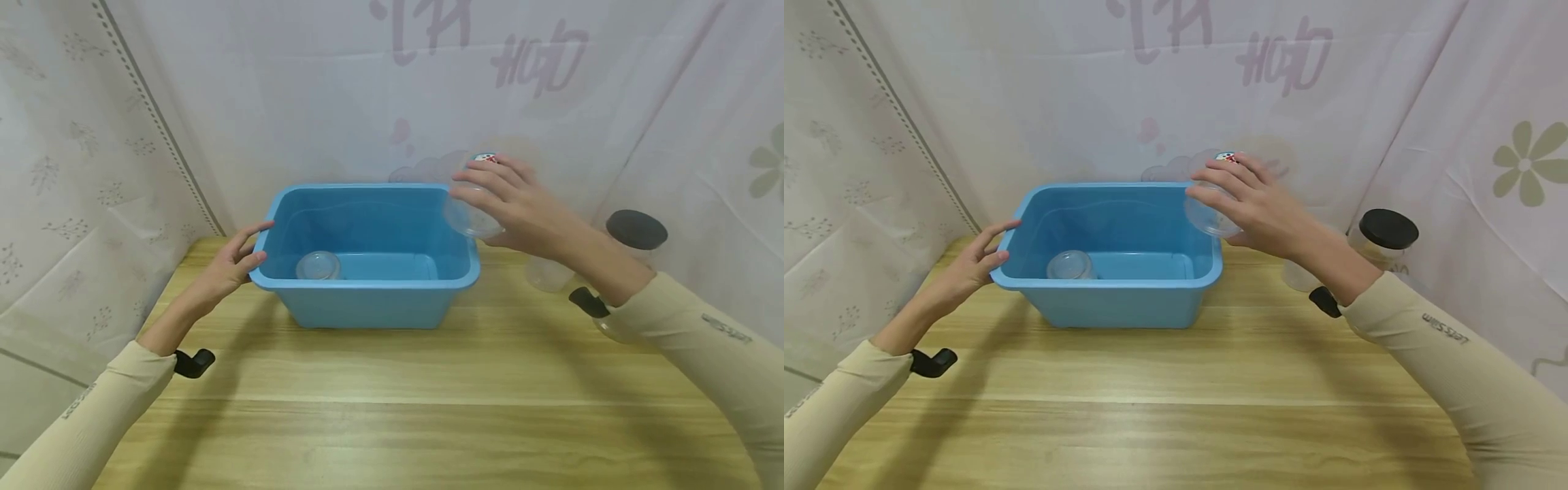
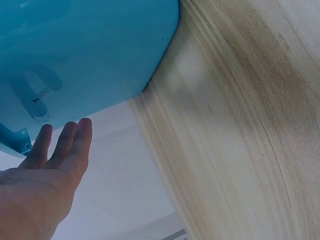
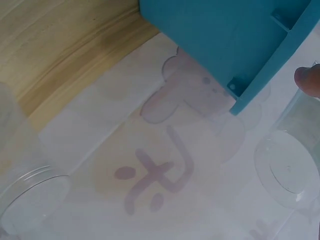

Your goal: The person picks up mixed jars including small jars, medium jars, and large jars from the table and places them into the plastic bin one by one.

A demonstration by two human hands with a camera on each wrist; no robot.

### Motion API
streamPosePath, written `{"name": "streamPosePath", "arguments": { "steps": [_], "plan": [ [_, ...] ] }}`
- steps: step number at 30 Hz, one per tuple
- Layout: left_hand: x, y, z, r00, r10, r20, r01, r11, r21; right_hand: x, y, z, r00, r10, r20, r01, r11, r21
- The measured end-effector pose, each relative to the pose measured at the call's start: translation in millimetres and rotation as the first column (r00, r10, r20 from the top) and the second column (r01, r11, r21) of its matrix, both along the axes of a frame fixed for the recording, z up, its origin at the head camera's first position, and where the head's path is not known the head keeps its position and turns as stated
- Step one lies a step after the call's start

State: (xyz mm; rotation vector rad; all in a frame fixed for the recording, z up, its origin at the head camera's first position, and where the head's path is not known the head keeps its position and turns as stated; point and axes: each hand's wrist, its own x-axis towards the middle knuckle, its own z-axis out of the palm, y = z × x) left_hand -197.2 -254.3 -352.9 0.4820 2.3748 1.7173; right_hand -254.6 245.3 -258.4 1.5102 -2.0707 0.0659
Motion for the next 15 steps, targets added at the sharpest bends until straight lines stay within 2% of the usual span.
{"name": "streamPosePath", "arguments": {
  "steps": [8, 15],
  "plan": [
    [-0.4, -0.5, -0.1, 1.000, 0.002, -0.003, -0.003, 1.000, -0.007, -2.8, -10, 2.0, 0.999, 0.034, 0.020, -0.034, 0.999, -0.001],
    [-1.2, -0.1, -1.0, 1.000, -0.005, 0.005, 0.005, 1.000, 0.012, -6.8, -18, 3.1, 0.999, 0.053, -0.008, -0.052, 0.998, 0.032]
  ]
}}
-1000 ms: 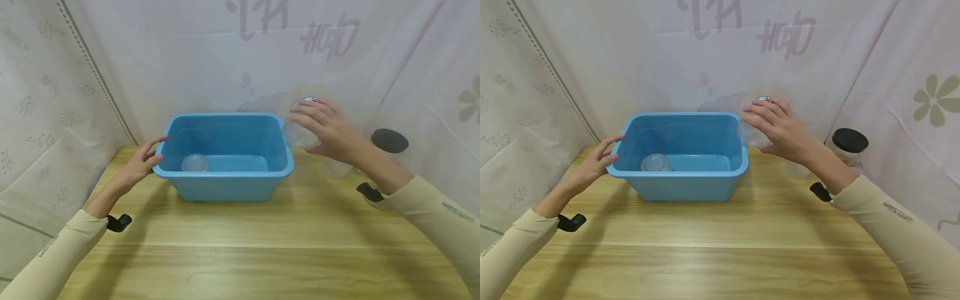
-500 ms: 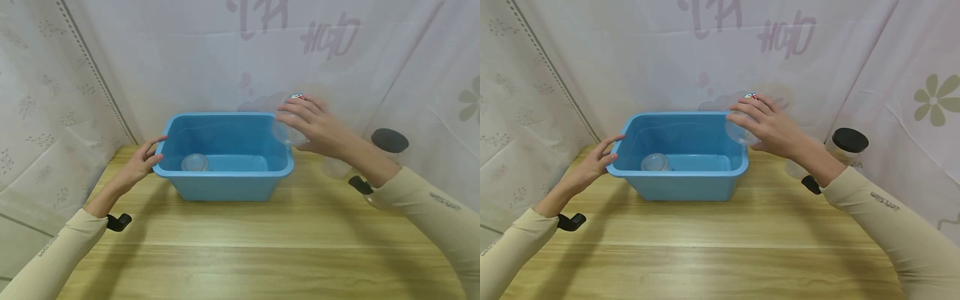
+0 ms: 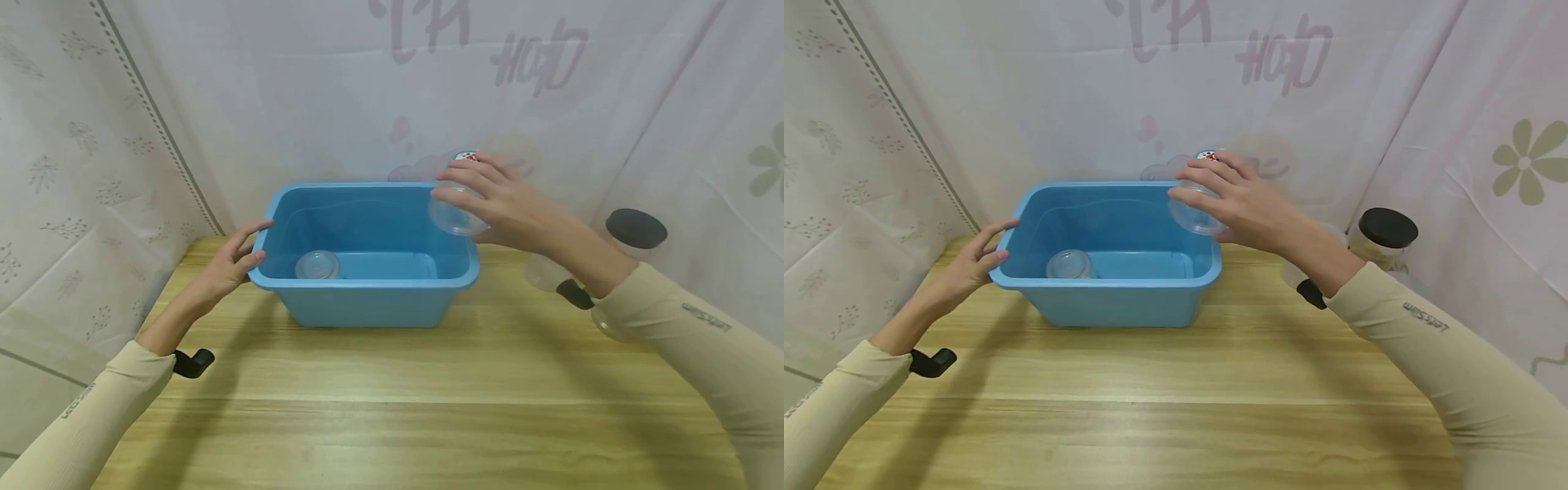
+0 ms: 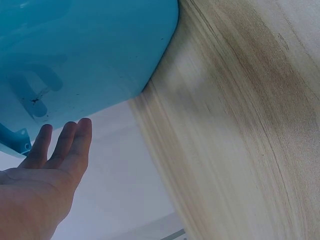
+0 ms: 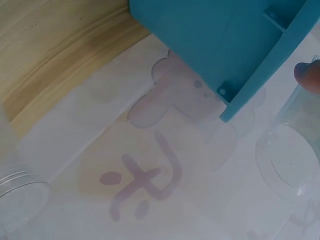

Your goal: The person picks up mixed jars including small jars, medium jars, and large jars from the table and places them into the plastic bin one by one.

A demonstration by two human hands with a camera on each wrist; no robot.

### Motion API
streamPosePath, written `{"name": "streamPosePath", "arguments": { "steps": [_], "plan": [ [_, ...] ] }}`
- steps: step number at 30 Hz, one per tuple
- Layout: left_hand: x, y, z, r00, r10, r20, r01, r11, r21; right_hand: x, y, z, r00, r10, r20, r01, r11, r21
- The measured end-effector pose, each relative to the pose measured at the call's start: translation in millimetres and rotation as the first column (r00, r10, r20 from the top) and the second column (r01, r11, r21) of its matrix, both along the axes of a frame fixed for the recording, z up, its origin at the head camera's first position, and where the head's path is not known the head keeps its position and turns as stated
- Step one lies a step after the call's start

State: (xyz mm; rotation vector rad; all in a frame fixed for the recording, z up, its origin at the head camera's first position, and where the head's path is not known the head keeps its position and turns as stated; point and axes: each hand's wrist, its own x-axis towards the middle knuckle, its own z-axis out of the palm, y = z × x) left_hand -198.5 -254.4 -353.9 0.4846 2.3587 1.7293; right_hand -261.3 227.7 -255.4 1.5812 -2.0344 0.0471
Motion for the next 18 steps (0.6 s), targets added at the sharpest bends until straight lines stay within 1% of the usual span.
{"name": "streamPosePath", "arguments": {
  "steps": [3, 13, 18],
  "plan": [
    [-0.4, -0.2, -0.8, 1.000, -0.002, -0.004, 0.002, 1.000, 0.003, -0.6, -3, 0.1, 1.000, -0.001, -0.026, 0.002, 1.000, 0.025],
    [-0.2, -0.4, -1.1, 1.000, -0.001, -0.005, 0.002, 1.000, 0.009, -3.2, -10, 0.4, 0.999, 0.019, -0.040, -0.017, 0.999, 0.051],
    [-0.2, -0.1, -1.0, 1.000, 0.000, -0.009, 0.000, 1.000, 0.011, -4.9, -16, 1.7, 0.998, 0.036, -0.061, -0.031, 0.997, 0.074]
  ]
}}
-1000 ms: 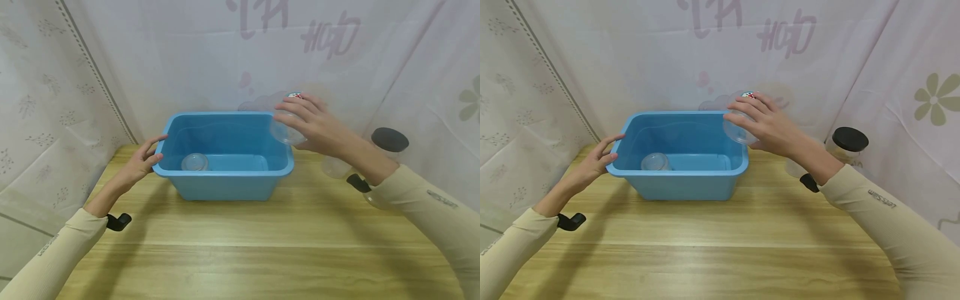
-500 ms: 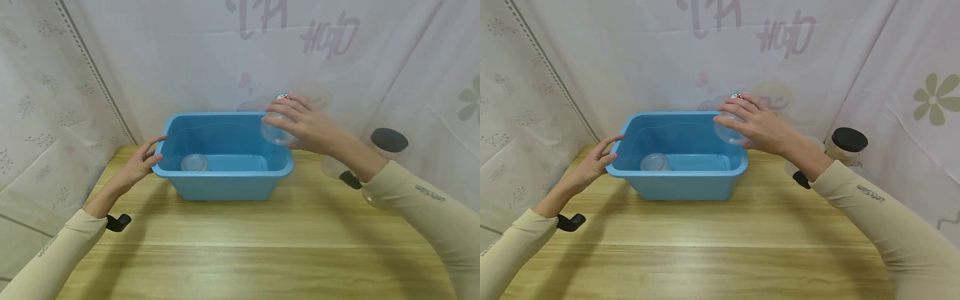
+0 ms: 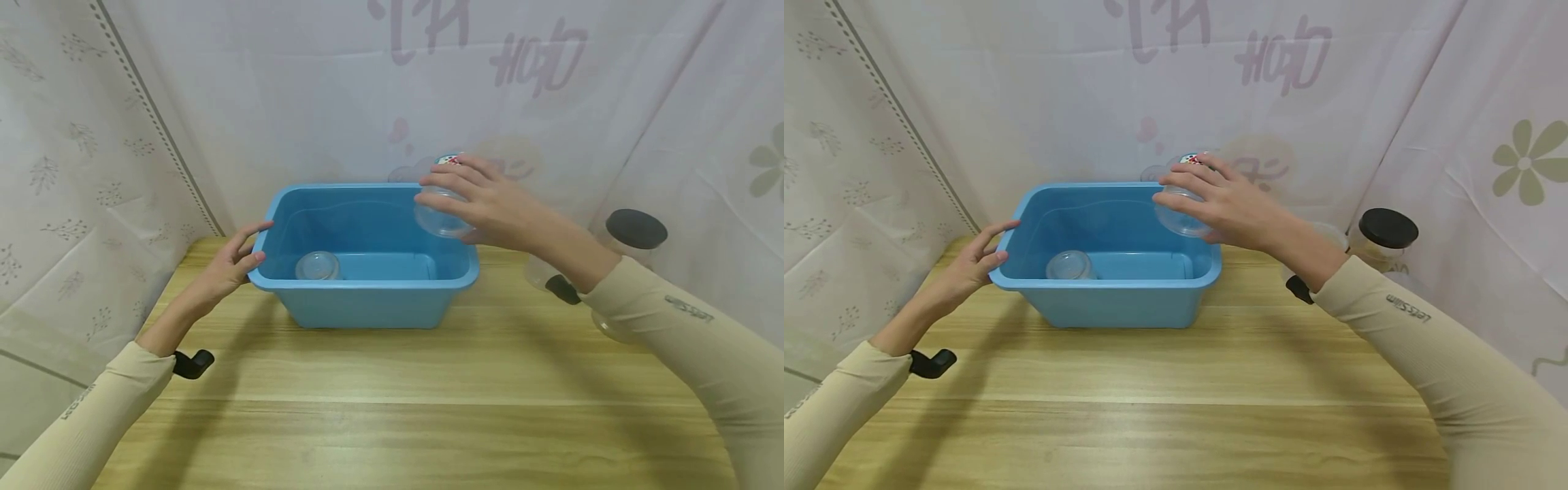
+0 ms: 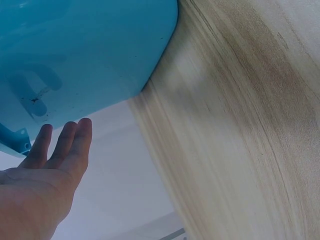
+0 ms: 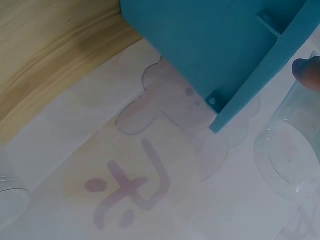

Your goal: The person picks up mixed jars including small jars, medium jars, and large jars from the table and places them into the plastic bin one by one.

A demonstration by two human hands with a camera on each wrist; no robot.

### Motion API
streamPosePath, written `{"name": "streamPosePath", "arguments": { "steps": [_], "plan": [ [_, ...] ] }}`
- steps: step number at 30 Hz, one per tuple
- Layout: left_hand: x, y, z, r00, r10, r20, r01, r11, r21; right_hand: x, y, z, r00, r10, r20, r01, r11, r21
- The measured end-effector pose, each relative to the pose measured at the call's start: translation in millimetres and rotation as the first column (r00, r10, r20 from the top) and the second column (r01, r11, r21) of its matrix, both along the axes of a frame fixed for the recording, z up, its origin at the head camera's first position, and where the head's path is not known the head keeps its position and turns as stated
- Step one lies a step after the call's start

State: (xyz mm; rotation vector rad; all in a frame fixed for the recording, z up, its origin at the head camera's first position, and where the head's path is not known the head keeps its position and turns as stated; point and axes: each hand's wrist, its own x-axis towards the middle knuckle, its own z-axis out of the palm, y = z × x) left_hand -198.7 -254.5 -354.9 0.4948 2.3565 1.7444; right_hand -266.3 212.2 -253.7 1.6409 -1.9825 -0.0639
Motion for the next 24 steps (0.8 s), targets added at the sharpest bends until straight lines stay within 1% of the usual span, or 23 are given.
{"name": "streamPosePath", "arguments": {
  "steps": [9, 18, 24],
  "plan": [
    [-0.2, -0.3, -1.4, 1.000, -0.003, -0.004, 0.003, 1.000, 0.007, -1.2, -9, 1.1, 0.999, 0.011, -0.031, -0.010, 1.000, 0.018],
    [0.6, 1.1, 0.1, 1.000, 0.002, -0.009, -0.002, 1.000, 0.004, -1.4, -12, 0.0, 1.000, 0.008, -0.025, -0.008, 1.000, -0.002],
    [2.4, 2.3, 2.4, 1.000, 0.005, -0.014, -0.005, 1.000, 0.007, 0.3, -13, -0.1, 1.000, 0.003, -0.026, -0.003, 1.000, 0.016]
  ]
}}
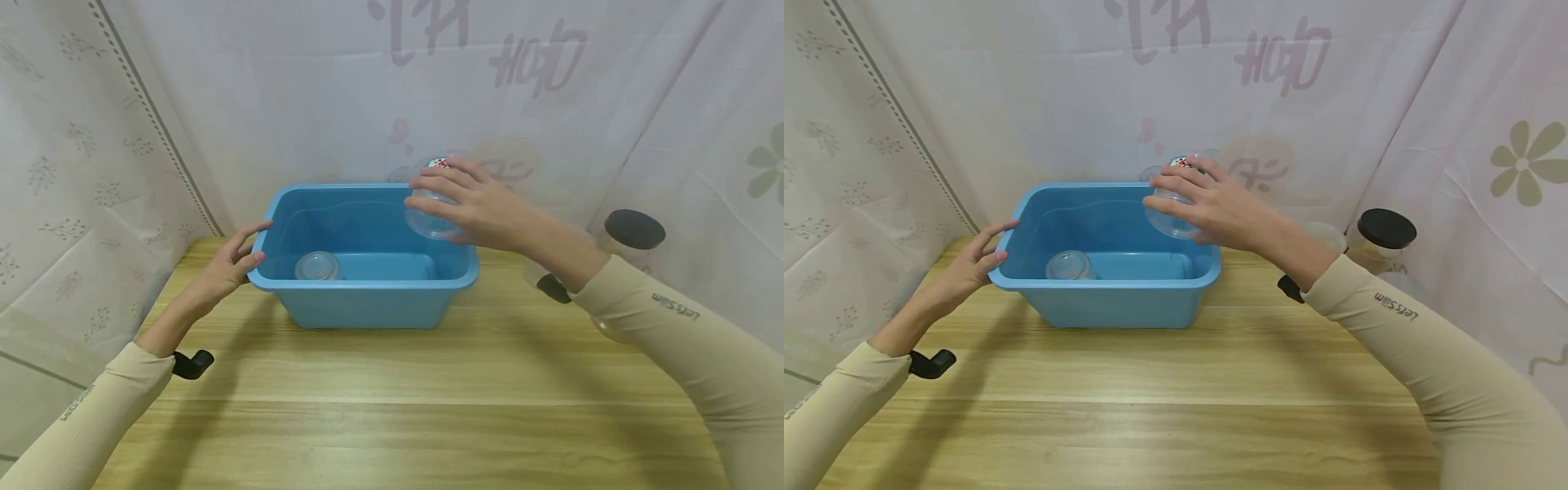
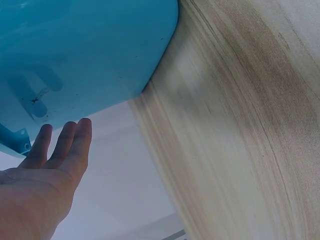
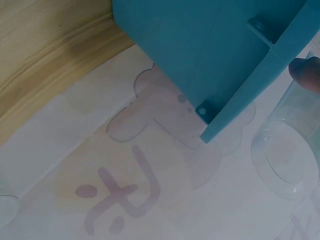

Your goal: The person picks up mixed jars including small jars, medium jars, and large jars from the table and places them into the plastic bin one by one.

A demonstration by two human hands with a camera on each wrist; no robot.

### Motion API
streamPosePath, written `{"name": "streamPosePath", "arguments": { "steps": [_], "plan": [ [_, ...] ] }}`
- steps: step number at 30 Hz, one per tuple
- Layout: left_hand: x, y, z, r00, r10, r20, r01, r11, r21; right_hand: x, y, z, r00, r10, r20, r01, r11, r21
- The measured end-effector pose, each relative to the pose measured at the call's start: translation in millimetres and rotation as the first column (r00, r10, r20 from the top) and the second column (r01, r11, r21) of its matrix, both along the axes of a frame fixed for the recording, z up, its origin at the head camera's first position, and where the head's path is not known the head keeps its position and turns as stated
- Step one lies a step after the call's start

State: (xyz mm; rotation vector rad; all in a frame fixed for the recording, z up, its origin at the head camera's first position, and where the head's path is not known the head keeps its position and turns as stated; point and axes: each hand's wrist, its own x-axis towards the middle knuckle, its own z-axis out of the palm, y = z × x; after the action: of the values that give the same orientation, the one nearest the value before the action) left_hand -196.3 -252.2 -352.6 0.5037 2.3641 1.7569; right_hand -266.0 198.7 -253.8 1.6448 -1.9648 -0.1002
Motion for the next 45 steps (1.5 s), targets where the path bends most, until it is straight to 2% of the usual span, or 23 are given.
{"name": "streamPosePath", "arguments": {
  "steps": [10, 21, 26, 33, 41, 45],
  "plan": [
    [-1.2, -0.7, -0.7, 1.000, 0.005, 0.006, -0.005, 1.000, -0.007, 0.9, -11, 2.5, 1.000, 0.009, 0.005, -0.009, 1.000, 0.016],
    [-3.0, -1.9, -2.8, 1.000, 0.009, 0.004, -0.009, 1.000, -0.009, 6.0, -36, 5.2, 1.000, 0.025, -0.008, -0.023, 0.988, 0.155],
    [-4.8, -2.2, -4.4, 1.000, 0.005, 0.014, -0.005, 1.000, -0.008, 4.1, -44, 8.0, 1.000, 0.027, -0.017, -0.023, 0.984, 0.175],
    [-5.0, -2.6, -3.7, 1.000, 0.009, 0.004, -0.009, 1.000, -0.014, 3.5, -54, 14.6, 1.000, 0.027, 0.013, -0.029, 0.976, 0.218],
    [-4.8, -2.4, -3.2, 1.000, 0.006, 0.004, -0.006, 1.000, -0.007, 0.4, -72, 14.8, 0.997, 0.081, 0.009, -0.081, 0.966, 0.244],
    [-5.3, -1.2, -3.2, 1.000, 0.010, 0.016, -0.010, 1.000, -0.011, 0.5, -80, 13.7, 0.996, 0.085, 0.007, -0.083, 0.956, 0.283]
  ]
}}
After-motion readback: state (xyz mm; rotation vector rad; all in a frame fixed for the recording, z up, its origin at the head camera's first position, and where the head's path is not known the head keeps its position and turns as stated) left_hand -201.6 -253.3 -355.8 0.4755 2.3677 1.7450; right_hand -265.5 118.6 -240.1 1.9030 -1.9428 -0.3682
